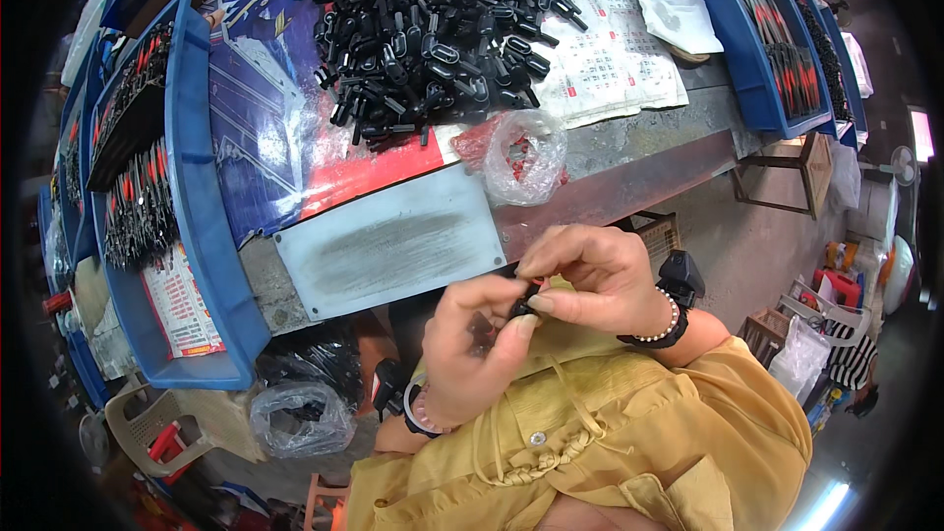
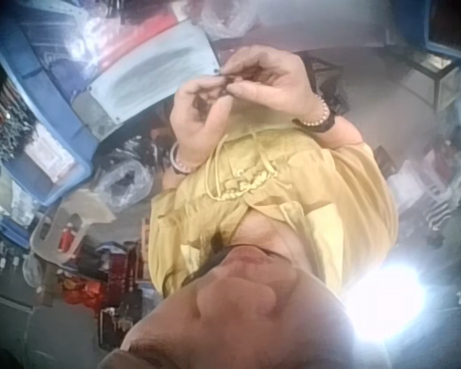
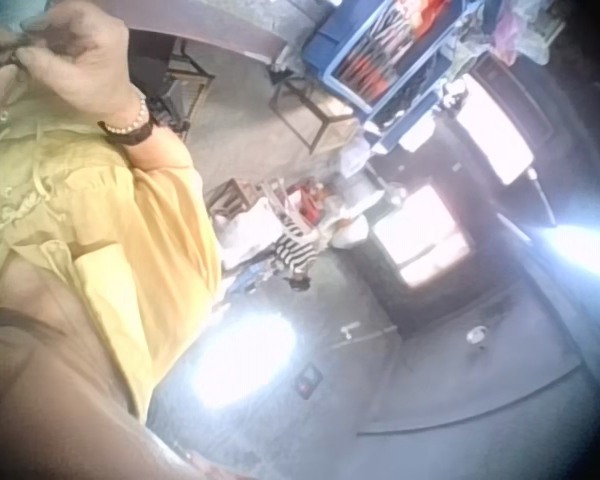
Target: The person repeatedly picks small black plastic key parts from a pile on the table, inserts a small red component into each, and places the assembled pieces back into the pile. The process is continuous and repetitive throughout the clip.
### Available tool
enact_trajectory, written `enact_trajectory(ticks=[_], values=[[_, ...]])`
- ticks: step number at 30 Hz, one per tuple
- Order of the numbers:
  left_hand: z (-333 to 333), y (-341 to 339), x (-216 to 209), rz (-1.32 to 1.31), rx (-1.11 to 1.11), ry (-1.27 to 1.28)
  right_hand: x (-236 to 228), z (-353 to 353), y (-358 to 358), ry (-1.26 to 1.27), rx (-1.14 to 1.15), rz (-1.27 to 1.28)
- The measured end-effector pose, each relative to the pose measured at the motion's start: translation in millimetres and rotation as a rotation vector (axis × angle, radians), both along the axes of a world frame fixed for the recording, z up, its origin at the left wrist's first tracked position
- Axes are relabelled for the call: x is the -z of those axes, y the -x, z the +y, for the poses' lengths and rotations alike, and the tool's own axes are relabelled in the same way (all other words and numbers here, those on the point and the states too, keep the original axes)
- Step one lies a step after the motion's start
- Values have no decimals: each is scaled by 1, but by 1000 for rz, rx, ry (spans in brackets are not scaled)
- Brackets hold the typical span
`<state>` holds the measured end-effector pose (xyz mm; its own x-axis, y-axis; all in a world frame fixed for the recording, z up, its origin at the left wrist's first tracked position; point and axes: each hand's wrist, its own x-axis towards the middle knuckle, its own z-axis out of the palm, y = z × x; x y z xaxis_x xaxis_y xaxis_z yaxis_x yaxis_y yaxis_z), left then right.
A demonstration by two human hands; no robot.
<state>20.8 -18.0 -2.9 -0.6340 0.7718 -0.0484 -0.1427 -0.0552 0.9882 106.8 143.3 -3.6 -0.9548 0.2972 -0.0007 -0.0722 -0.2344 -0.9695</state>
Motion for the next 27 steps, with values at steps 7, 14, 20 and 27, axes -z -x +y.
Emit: enact_trajectory(ticks=[7, 14, 20, 27], values=[[3, -3, 4, -296, 11, -163, 7, -5, -1, 189, 24, 19], [4, -1, 5, -488, -15, -120, 6, -13, 0, -112, 189, 28], [4, -3, 7, -461, -34, -143, 12, -14, 1, -321, 266, 146], [9, -9, 6, -424, -76, -172, 15, -13, 3, -401, 281, 241]])
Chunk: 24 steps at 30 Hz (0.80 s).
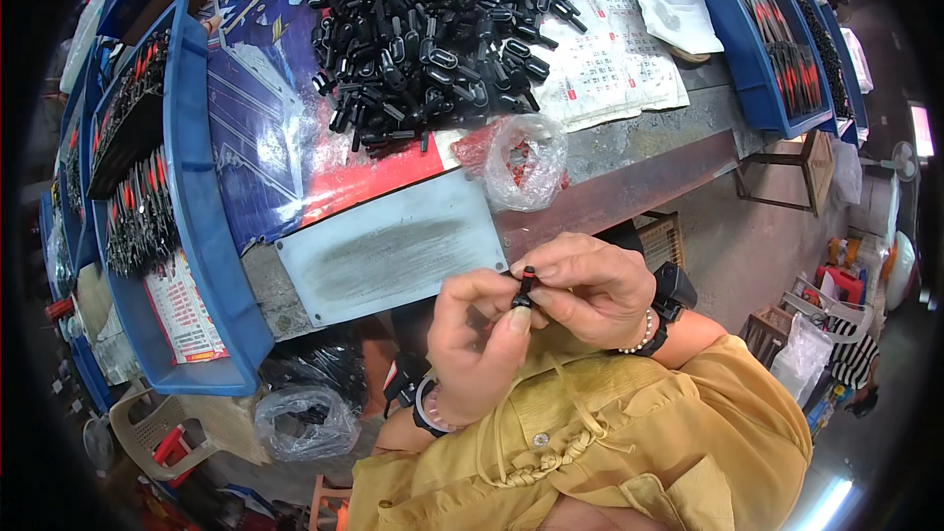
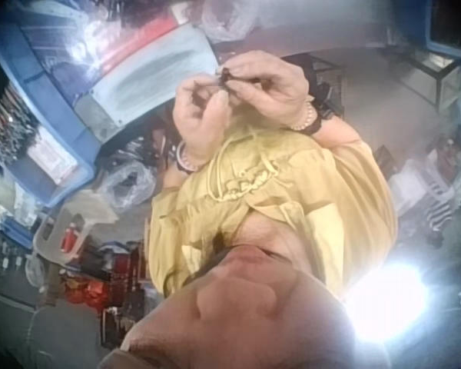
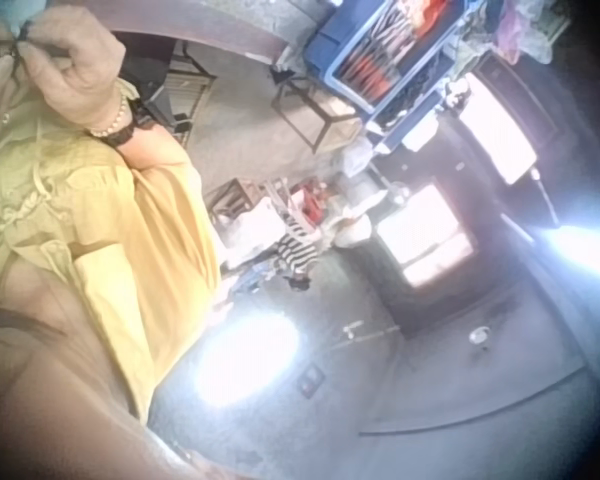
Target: The person repeatedly picks small black plastic key parts from a pile on the table, inserts a small red component into each, and places the assembled pieces back into the pile. The process is continuous and repetitive throughout the clip.
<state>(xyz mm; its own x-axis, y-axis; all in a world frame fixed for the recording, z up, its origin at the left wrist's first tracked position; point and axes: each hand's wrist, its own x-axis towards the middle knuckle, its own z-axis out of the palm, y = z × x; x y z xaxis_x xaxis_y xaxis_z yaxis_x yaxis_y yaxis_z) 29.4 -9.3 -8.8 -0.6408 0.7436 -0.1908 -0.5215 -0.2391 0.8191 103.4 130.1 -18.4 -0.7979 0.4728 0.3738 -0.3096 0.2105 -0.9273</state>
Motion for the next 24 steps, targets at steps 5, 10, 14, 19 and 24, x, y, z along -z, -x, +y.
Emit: enact_trajectory(ticks=[5, 10, 14, 19, 24], values=[[-1, 1, 1, 26, 11, -19, -3, 2, 2, -25, -22, 5], [-6, 1, 4, 61, 5, -7, -4, 2, 2, -102, -64, -24], [-7, 1, 1, -19, 1, 24, -6, 0, 1, 73, -122, -66], [-8, 3, -3, -82, 14, 22, -10, 0, 2, -55, -32, -35], [-9, 2, -4, -145, -18, 7, -11, -3, -1, -85, -111, -51]])
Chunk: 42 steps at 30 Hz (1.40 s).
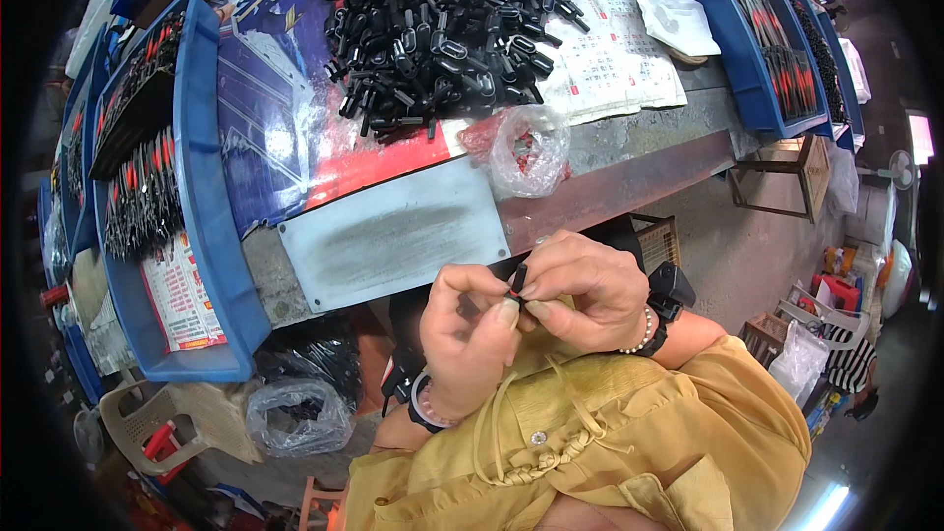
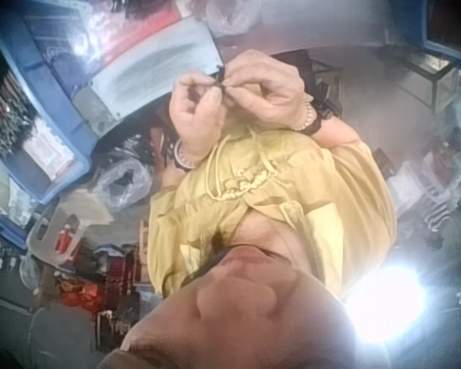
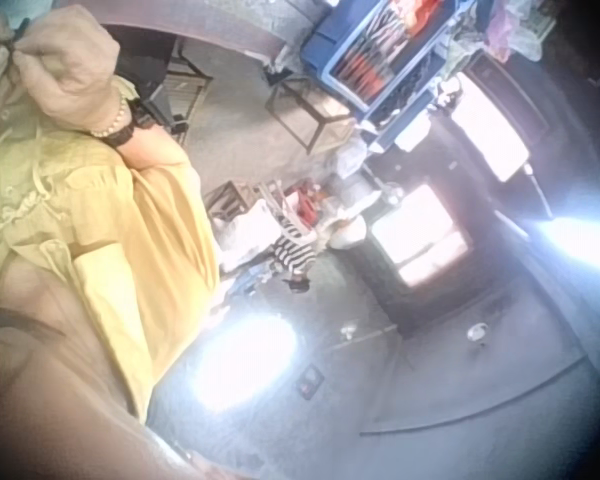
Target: The person repeatedly picks small black plastic key parts from a pile on the table, inserts a small red component into each, and places the assembled pieces back into the pile. The process is continuous and repetitive throughout the clip.
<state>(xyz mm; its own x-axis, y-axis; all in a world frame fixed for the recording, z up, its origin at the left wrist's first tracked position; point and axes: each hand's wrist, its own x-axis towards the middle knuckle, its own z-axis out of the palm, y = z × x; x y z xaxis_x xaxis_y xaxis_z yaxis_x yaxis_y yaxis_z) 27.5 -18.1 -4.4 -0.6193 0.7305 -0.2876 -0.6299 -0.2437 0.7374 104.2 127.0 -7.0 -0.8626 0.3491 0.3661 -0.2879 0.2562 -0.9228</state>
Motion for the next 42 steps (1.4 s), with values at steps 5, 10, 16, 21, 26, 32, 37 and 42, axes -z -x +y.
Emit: enact_trajectory(ticks=[5, 10, 16, 21, 26, 32, 37, 42], values=[[-4, 9, 0, -281, 79, -34, 14, -8, -20, 50, 0, -43], [-7, 14, 0, -401, 80, -143, 60, 2, -56, 728, 153, -844], [-3, 12, 1, -502, 134, -276, 160, 48, -16, 1273, 150, -613], [-12, 9, -6, -470, 197, -213, 213, 51, 49, 950, 210, -589], [-24, 15, -3, -494, 162, -247, 248, 45, 86, 609, 276, -614], [-19, 26, 6, -523, 130, -198, 278, 38, 108, 308, 309, -652], [-11, 35, 6, -464, 104, -216, 285, 32, 112, 165, 283, -671], [1, 38, 11, -487, 91, -212, 292, 26, 111, 55, 237, -690]])
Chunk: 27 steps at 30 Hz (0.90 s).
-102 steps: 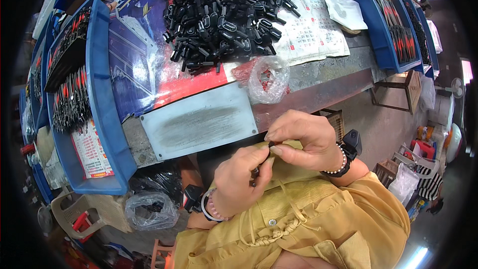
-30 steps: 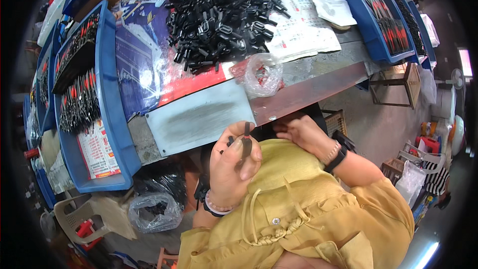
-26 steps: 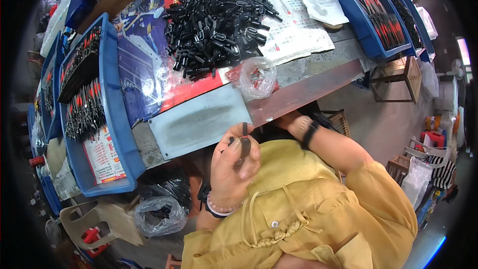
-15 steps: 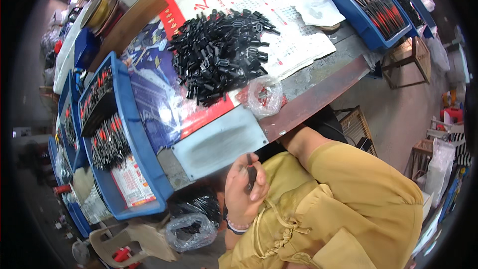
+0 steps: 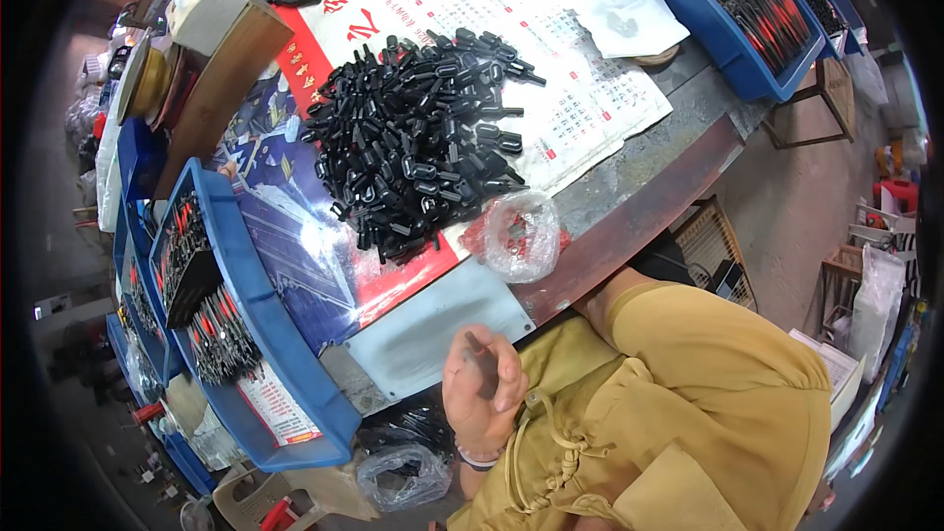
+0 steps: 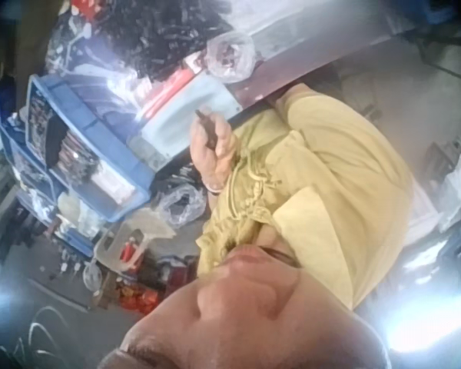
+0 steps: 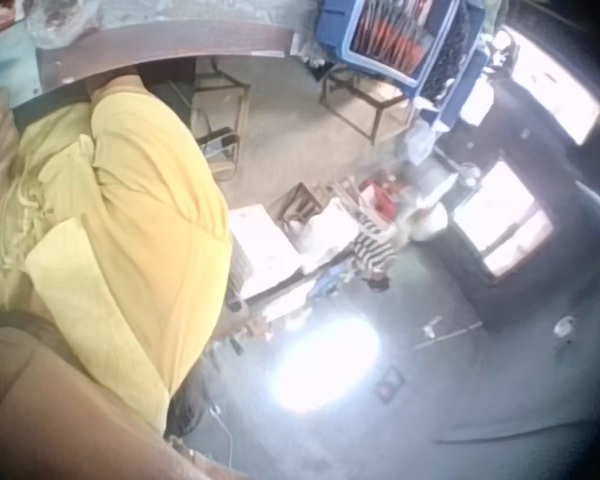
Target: The person repeatedly picks small black plastic key parts from a pile on the table, inserts a small red component into each, and places the assembled pieces back into the pile. The process is continuous and repetitive throughout the clip.
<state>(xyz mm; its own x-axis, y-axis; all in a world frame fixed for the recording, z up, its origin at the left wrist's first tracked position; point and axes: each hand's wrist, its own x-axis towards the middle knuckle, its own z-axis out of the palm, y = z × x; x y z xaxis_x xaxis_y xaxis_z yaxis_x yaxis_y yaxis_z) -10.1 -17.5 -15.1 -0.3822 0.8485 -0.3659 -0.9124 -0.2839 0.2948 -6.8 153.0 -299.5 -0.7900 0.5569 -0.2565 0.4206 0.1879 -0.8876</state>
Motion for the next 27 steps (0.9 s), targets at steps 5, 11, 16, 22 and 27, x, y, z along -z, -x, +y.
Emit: enact_trajectory(ticks=[5, 11, 16, 22, 27], values=[[5, -2, 2, 10, 53, 3, 3, -4, 1, -79, -37, -23], [4, -4, 1, 2, 61, -1, 4, -3, 6, -154, -78, -40], [-1, -11, -3, -15, 60, -12, 5, 8, 13, -214, -97, -51], [-8, -20, 1, -13, 25, 7, -1, 14, 5, -292, -163, -30], [0, -21, -3, -25, 103, -85, -52, -16, -60, -515, -308, 230]])
